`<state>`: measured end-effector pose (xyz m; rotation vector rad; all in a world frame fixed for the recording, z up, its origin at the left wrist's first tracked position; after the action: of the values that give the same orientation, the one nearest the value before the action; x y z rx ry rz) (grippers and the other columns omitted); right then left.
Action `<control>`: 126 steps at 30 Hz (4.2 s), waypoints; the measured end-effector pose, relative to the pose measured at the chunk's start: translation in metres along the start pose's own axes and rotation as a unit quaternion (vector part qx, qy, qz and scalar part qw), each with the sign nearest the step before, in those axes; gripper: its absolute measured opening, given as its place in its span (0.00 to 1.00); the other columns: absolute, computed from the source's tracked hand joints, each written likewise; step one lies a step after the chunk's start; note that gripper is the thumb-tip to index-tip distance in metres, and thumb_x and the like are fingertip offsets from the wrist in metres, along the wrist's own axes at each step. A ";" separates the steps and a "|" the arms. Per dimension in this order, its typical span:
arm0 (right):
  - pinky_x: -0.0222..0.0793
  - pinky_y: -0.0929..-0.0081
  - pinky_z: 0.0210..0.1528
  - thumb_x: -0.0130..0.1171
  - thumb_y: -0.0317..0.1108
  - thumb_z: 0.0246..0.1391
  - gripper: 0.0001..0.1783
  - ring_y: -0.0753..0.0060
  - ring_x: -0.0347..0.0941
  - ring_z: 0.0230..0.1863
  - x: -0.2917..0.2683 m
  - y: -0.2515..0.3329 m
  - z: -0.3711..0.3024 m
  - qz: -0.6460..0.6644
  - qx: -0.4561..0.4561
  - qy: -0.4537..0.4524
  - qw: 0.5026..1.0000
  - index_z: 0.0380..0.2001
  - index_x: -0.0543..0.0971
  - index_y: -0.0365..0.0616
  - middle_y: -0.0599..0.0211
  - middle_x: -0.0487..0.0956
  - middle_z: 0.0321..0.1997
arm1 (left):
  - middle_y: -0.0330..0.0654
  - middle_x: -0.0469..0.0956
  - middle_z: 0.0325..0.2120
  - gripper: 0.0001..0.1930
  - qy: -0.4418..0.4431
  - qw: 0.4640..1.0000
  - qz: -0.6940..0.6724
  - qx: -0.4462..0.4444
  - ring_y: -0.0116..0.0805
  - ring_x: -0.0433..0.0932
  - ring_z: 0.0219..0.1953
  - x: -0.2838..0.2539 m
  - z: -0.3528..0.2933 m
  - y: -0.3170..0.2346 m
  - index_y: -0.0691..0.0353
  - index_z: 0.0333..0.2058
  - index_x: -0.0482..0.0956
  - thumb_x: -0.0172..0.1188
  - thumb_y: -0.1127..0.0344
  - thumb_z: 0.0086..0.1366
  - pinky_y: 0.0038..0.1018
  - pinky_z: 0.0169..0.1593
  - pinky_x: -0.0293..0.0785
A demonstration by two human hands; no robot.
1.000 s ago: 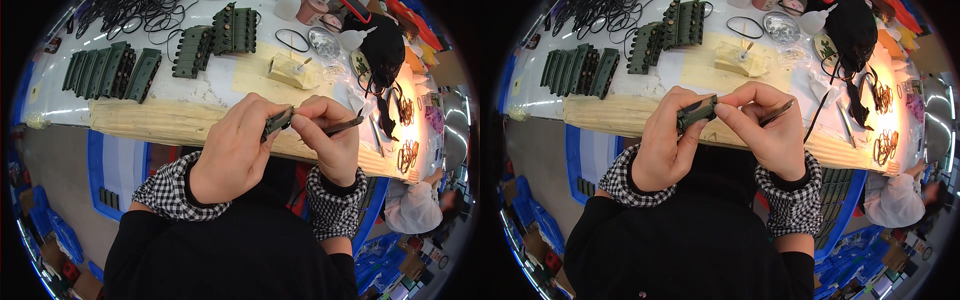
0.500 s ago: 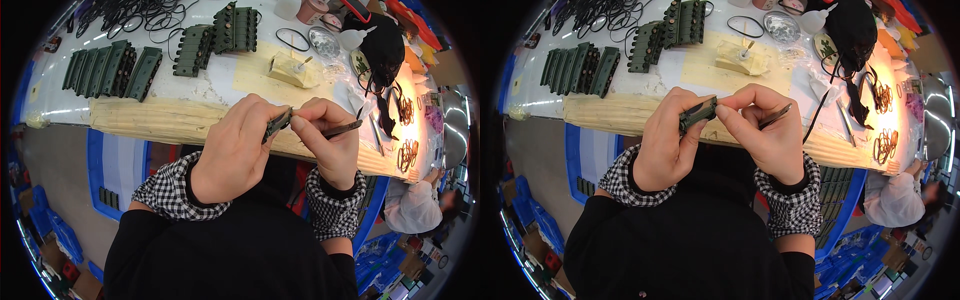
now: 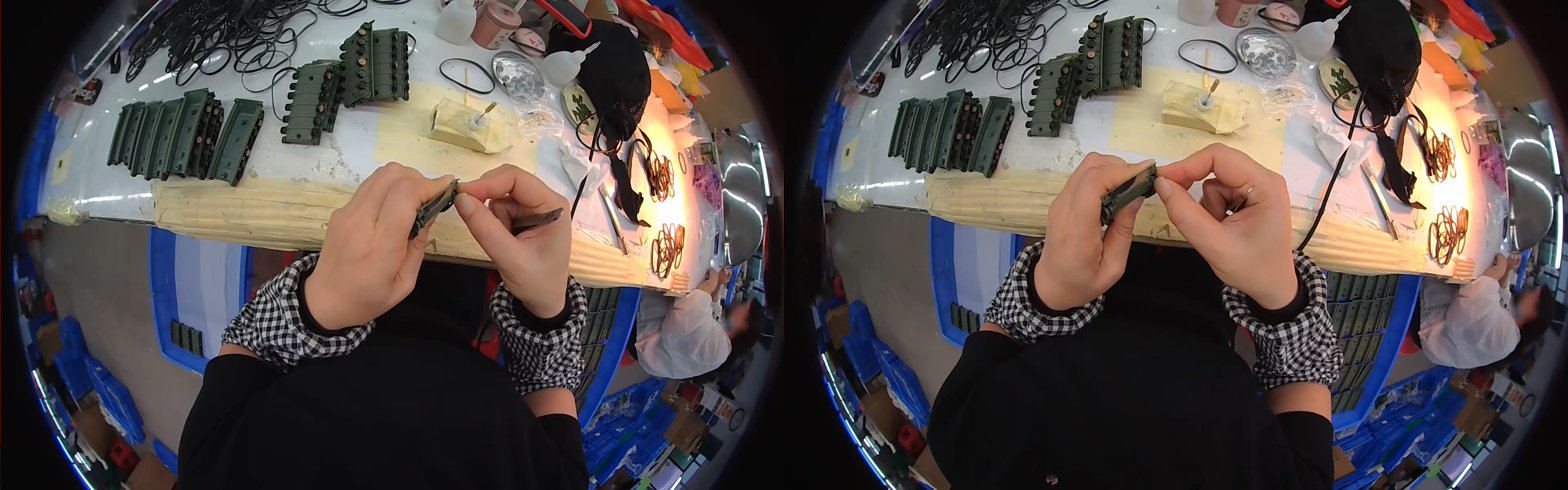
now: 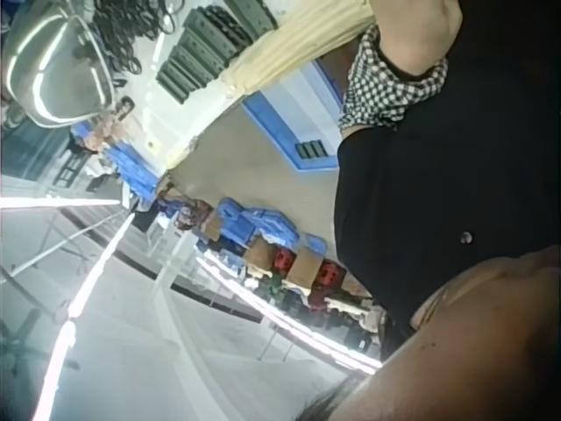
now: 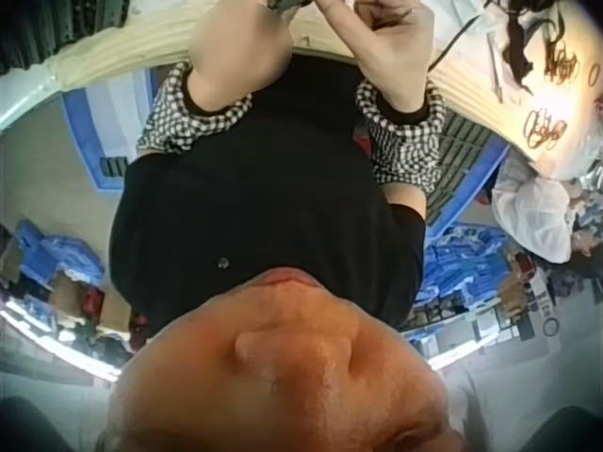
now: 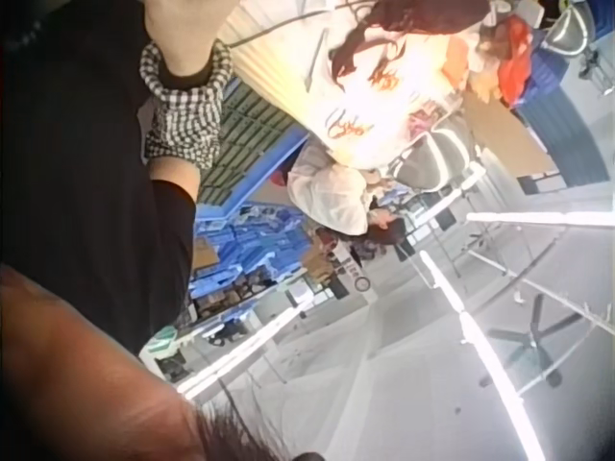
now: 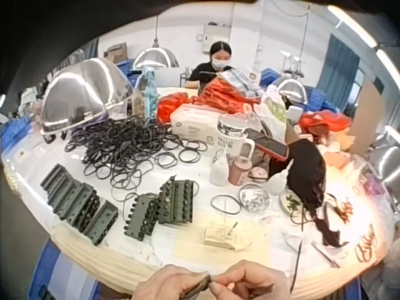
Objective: Assembling small electronic components into green plastic housings using tweezers and wires.
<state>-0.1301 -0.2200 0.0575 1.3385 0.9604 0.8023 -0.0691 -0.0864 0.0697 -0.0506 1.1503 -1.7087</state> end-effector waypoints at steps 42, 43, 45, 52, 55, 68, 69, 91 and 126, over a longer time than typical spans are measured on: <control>0.72 0.72 0.40 0.60 0.35 0.58 0.11 0.62 0.77 0.36 -0.037 0.034 -0.041 -0.099 -0.296 -0.150 0.938 0.38 0.77 0.37 0.58 0.80 0.34 | 0.51 0.76 0.44 0.19 0.078 0.682 -0.619 -0.380 0.41 0.79 0.45 0.043 -0.014 0.030 0.70 0.56 0.63 0.50 0.69 0.69 0.40 0.53 0.75; 0.71 0.72 0.40 0.60 0.34 0.58 0.10 0.63 0.77 0.36 -0.038 0.032 -0.041 -0.093 -0.295 -0.155 0.938 0.37 0.77 0.38 0.58 0.80 0.34 | 0.51 0.76 0.44 0.19 0.072 0.675 -0.626 -0.384 0.41 0.79 0.45 0.043 -0.014 0.030 0.70 0.56 0.63 0.50 0.69 0.69 0.40 0.53 0.75; 0.71 0.72 0.40 0.60 0.33 0.58 0.09 0.63 0.76 0.35 -0.040 0.030 -0.042 -0.081 -0.293 -0.163 0.939 0.36 0.77 0.38 0.58 0.80 0.33 | 0.51 0.76 0.44 0.19 0.065 0.686 -0.614 -0.386 0.42 0.79 0.46 0.043 -0.013 0.031 0.70 0.56 0.64 0.50 0.69 0.69 0.40 0.53 0.75; 0.68 0.74 0.35 0.62 0.39 0.56 0.13 0.66 0.72 0.32 -0.050 0.014 -0.045 -0.086 -0.262 -0.207 0.939 0.33 0.76 0.38 0.61 0.77 0.28 | 0.50 0.76 0.44 0.19 0.038 0.734 -0.561 -0.381 0.41 0.78 0.44 0.049 -0.011 0.035 0.70 0.56 0.65 0.49 0.69 0.69 0.37 0.53 0.74; 0.68 0.72 0.36 0.50 0.50 0.63 0.23 0.64 0.72 0.33 -0.057 0.028 -0.051 -0.269 -0.283 -0.166 0.906 0.29 0.79 0.39 0.60 0.75 0.32 | 0.48 0.75 0.43 0.19 0.034 0.762 -0.516 -0.391 0.38 0.78 0.44 0.046 -0.011 0.037 0.69 0.54 0.65 0.54 0.71 0.66 0.37 0.51 0.76; 0.72 0.66 0.35 0.63 0.43 0.53 0.15 0.61 0.78 0.30 -0.410 -0.035 -0.039 -0.522 -0.038 -0.477 0.706 0.33 0.82 0.42 0.61 0.81 0.27 | 0.46 0.75 0.41 0.24 0.024 0.718 -0.575 -0.392 0.38 0.78 0.44 0.052 -0.015 0.041 0.65 0.54 0.64 0.60 0.79 0.60 0.36 0.52 0.77; 0.73 0.62 0.40 0.62 0.47 0.52 0.17 0.55 0.79 0.35 -0.439 -0.039 -0.028 -0.590 0.021 -0.458 0.664 0.33 0.83 0.44 0.58 0.82 0.32 | 0.47 0.75 0.41 0.24 0.021 0.704 -0.590 -0.395 0.38 0.78 0.44 0.051 -0.017 0.042 0.64 0.55 0.64 0.60 0.79 0.60 0.37 0.52 0.77; 0.75 0.59 0.38 0.55 0.44 0.53 0.10 0.53 0.80 0.36 -0.482 -0.036 0.016 -0.637 0.054 -0.530 0.557 0.36 0.78 0.56 0.63 0.83 0.34 | 0.46 0.77 0.38 0.25 0.042 0.685 -0.602 -0.408 0.35 0.80 0.39 0.037 -0.033 0.046 0.67 0.57 0.62 0.57 0.75 0.63 0.34 0.47 0.80; 0.47 0.89 0.17 0.58 0.34 0.59 0.10 0.92 0.58 0.16 -0.042 -0.020 -0.002 0.135 0.141 0.090 0.977 0.32 0.79 0.36 0.66 0.80 0.25 | 0.54 0.55 0.64 0.43 0.115 0.596 -0.730 -0.315 0.24 0.70 0.28 0.040 -0.013 0.030 0.71 0.65 0.48 0.64 0.65 0.57 0.21 0.33 0.77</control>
<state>-0.1505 -0.2585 0.0424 1.6878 1.0779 1.0357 -0.0735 -0.1087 0.0233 -1.7016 2.1246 -2.5015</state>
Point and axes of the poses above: each hand's wrist, its own z-axis towards the middle knuckle, its own x-axis out of the palm, y = z × x, the point moved 7 cm from there along z, towards the middle knuckle
